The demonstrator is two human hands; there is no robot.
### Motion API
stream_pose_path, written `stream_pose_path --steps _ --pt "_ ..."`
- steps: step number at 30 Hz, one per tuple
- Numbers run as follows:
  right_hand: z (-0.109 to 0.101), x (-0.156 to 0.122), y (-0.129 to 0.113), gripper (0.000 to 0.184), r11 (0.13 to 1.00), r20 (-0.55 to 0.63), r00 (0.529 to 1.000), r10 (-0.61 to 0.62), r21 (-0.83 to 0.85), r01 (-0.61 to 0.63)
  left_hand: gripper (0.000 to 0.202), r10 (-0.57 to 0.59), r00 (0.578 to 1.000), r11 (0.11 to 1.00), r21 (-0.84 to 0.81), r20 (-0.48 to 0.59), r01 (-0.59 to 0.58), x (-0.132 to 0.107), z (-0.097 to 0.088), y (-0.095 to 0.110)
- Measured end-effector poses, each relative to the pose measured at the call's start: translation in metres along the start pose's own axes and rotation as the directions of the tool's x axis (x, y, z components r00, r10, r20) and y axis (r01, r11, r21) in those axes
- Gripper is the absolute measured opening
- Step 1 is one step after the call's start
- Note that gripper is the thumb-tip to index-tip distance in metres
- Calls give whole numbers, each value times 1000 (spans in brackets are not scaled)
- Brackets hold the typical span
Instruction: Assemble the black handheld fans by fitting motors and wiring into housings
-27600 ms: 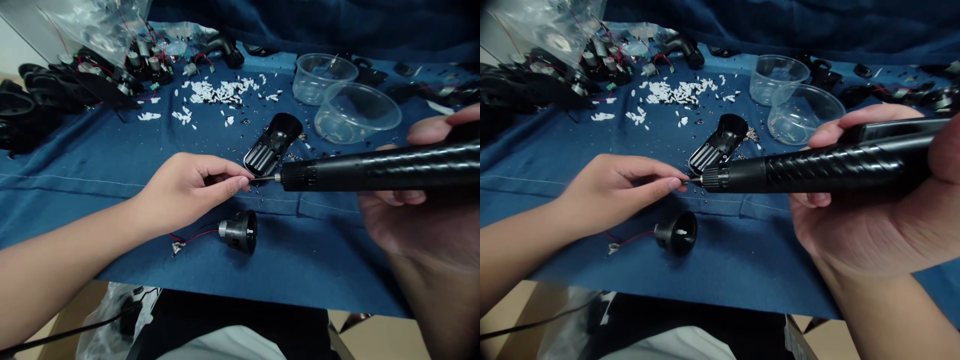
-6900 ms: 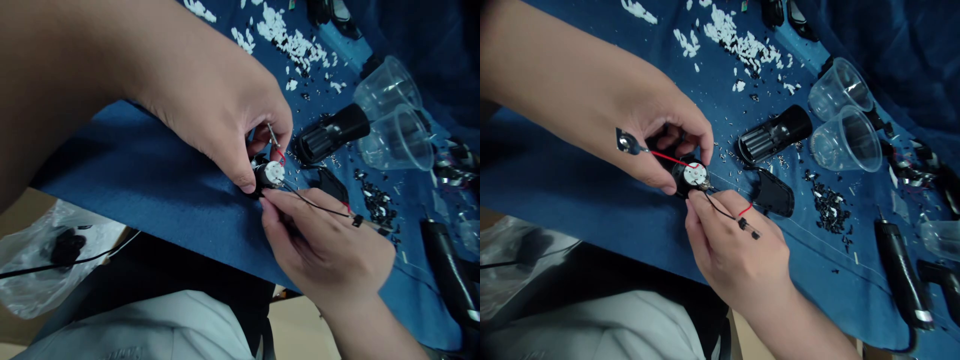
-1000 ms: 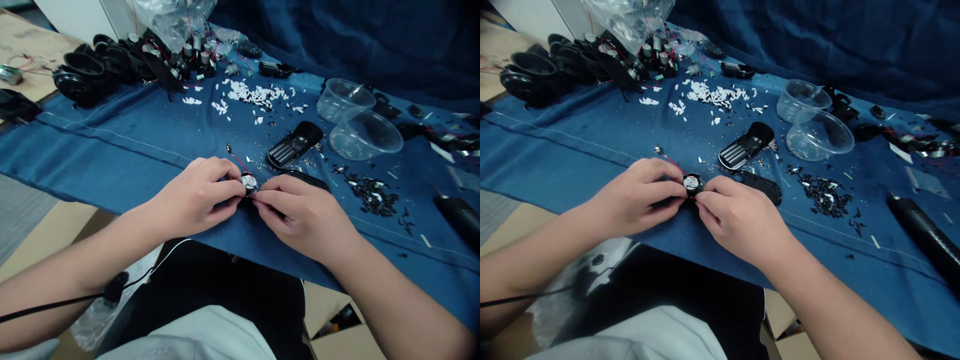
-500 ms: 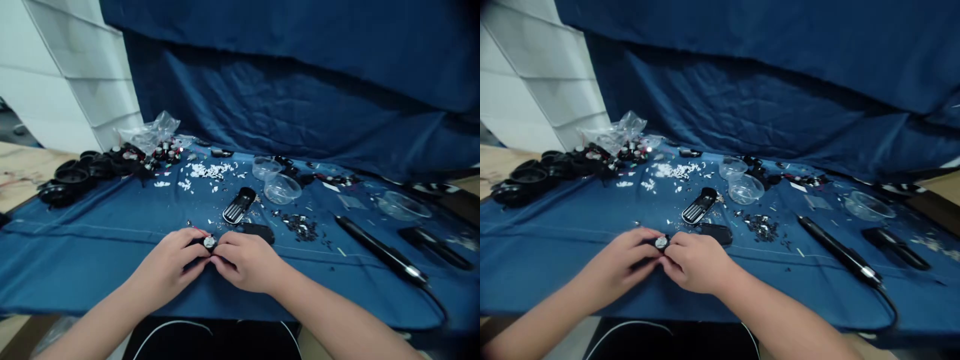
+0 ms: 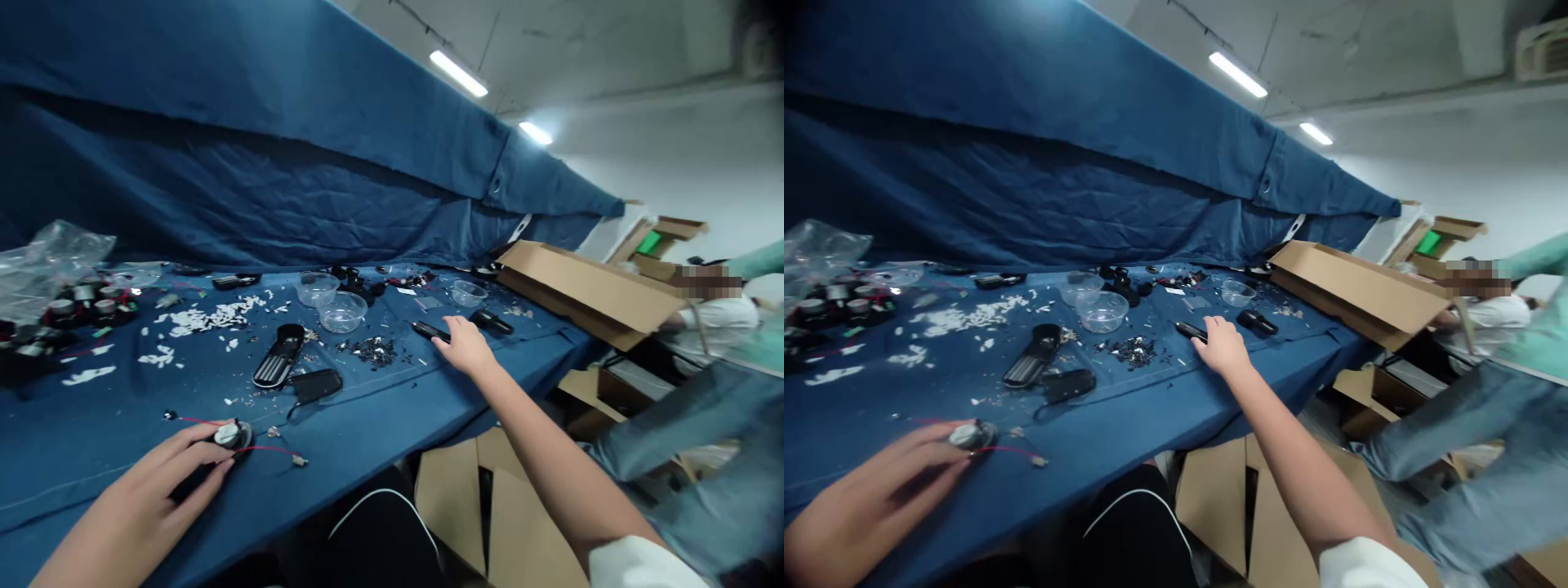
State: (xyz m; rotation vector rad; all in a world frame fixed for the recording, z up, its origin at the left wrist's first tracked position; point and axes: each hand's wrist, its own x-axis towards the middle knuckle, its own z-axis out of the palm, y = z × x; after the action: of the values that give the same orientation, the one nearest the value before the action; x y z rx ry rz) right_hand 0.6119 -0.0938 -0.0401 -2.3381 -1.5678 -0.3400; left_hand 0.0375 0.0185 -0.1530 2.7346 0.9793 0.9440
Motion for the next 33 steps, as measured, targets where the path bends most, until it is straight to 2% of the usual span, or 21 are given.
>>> stream_pose_path --steps 2,5,7,9,12,16,18,20,25,28,31,33 --pt "3 1 30 45 999 85 996 20 -32 -17 37 -18 999 1000 6 32 18 2 -2 -1" --pt "6 0 51 42 999 168 986 -17 -37 24 39 -62 993 998 8 105 62 8 -10 6" --pt "1 -6 58 41 998 158 987 -43 -33 49 43 -90 988 996 4 121 91 13 -16 15" --pt "-7 -22 62 43 997 107 992 -70 -23 73 50 -98 991 995 -11 92 100 18 -22 24" --pt "-20 -68 63 47 990 34 990 -140 12 139 55 -89 994 995 -29 59 91 21 -26 33" --pt "-23 -135 47 49 951 71 951 -302 91 295 55 -100 994 995 -24 46 101 17 -22 32" --pt "-17 -153 35 48 933 96 933 -347 132 334 54 -115 992 993 -30 50 117 14 -21 31" --pt "-10 -158 26 48 926 103 929 -355 174 335 55 -120 992 992 -34 46 122 14 -23 32" --pt "-3 -156 15 46 911 34 960 -280 325 254 46 -111 981 994 24 159 109 18 -37 45" --pt "-4 -178 3 37 864 -75 984 -159 472 176 45 -167 974 986 36 151 163 16 -40 47" --pt "3 -220 -24 10 725 -126 992 1 683 86 41 -139 973 990 53 187 131 14 -41 43" --pt "14 -243 -46 14 575 -79 987 140 818 -16 39 -116 971 992 68 207 104 14 -42 41"
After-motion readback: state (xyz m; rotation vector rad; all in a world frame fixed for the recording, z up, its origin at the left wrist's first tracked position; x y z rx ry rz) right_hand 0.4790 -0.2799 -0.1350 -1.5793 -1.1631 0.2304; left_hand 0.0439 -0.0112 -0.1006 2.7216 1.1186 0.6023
